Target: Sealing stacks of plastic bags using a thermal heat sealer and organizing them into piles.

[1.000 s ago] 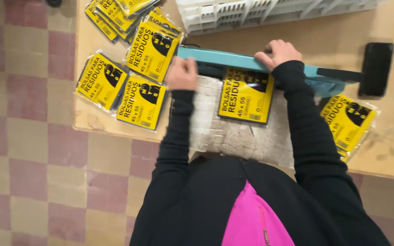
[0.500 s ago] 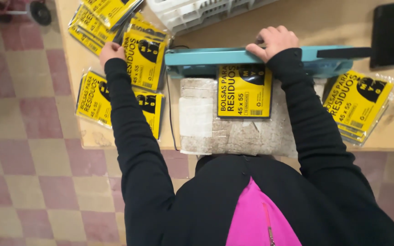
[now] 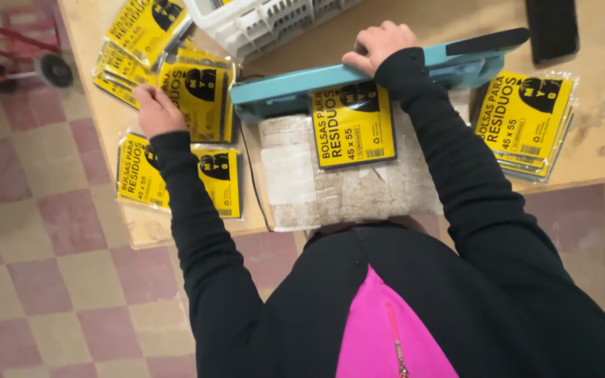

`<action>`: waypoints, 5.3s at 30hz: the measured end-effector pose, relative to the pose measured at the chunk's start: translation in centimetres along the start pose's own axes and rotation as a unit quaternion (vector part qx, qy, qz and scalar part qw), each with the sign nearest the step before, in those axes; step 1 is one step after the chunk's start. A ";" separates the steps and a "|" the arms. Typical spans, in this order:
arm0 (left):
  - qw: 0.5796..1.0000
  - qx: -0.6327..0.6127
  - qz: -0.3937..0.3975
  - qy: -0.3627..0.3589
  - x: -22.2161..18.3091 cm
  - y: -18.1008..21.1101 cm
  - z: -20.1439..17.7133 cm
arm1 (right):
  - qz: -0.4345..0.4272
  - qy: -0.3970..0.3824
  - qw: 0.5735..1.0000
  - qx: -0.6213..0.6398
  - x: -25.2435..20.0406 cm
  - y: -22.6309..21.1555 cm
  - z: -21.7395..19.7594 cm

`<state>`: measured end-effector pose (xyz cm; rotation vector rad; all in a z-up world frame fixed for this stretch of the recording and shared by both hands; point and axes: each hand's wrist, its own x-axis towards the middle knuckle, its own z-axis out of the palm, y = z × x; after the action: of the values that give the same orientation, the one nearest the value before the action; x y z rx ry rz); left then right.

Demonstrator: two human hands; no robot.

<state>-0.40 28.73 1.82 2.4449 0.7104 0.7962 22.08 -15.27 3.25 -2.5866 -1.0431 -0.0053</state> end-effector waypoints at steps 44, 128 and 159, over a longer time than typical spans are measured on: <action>0.854 -0.494 -0.075 -0.146 -24.8 25.5 4.9 | 0.037 -0.043 0.765 0.642 -23.7 7.9 -5.4; 0.997 0.011 0.012 -0.077 2.1 0.0 -2.5 | 0.030 0.010 0.999 0.027 -0.5 1.0 -1.9; 0.950 -0.302 0.016 -0.073 -18.8 20.7 -7.2 | 0.276 0.123 0.874 0.379 -26.4 20.1 3.0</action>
<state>-11.42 3.76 11.35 1.9315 0.3070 0.7065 15.96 -45.49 -9.53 -1.9766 -0.1157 0.1756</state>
